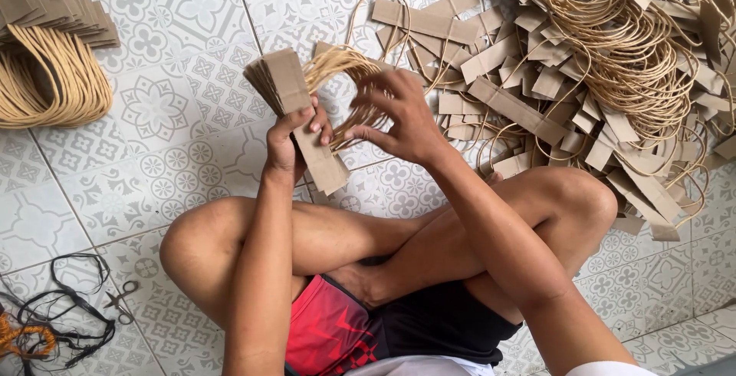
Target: The person is sitting on the floor, manually assembling paper bag handles by inserting twisted paper loops into cardboard reinforcement strips and stacking the completed pieces.
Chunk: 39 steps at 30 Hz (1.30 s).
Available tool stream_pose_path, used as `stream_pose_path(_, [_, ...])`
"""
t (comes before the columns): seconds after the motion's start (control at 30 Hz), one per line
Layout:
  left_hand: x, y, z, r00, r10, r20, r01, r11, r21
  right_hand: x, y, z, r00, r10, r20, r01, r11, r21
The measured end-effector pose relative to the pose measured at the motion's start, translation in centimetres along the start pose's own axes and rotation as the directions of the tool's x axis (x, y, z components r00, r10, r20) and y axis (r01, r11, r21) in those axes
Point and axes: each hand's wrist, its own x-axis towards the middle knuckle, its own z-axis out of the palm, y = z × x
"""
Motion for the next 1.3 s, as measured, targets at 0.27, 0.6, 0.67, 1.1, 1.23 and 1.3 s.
stream_pose_path(0.27, [-0.5,0.1,2.2,0.964,-0.238,0.114,0.235,0.971,0.038,-1.2,3.4,1.0,0.894,0.421,0.155,-0.441,0.887,0.136])
stream_pose_path(0.6, [-0.9,1.2,4.5,0.983,-0.175,-0.048,0.182,0.955,0.234,-0.7,4.0,-1.5,0.705,0.548,0.45,-0.697,0.652,0.298])
stream_pose_path(0.67, [-1.2,1.8,5.9,0.975,-0.17,-0.144,0.207,0.93,0.303,-0.9,4.0,-0.7,0.682,0.569,0.459,-0.713,0.657,0.244])
stream_pose_path(1.1, [0.0,0.4,5.6,0.787,0.106,-0.608,0.519,0.42,0.744,-3.4,6.2,3.7,0.707,0.617,0.345,-0.696,0.693,0.187])
stream_pose_path(1.23, [0.1,0.1,5.2,0.801,0.148,-0.58,0.471,0.442,0.763,-3.2,5.5,3.1,0.7,0.626,0.344,-0.703,0.69,0.174])
stream_pose_path(1.3, [0.3,-0.5,4.1,0.804,0.144,-0.577,0.479,0.417,0.772,-2.8,4.5,2.7,0.654,0.679,0.332,-0.726,0.687,0.027])
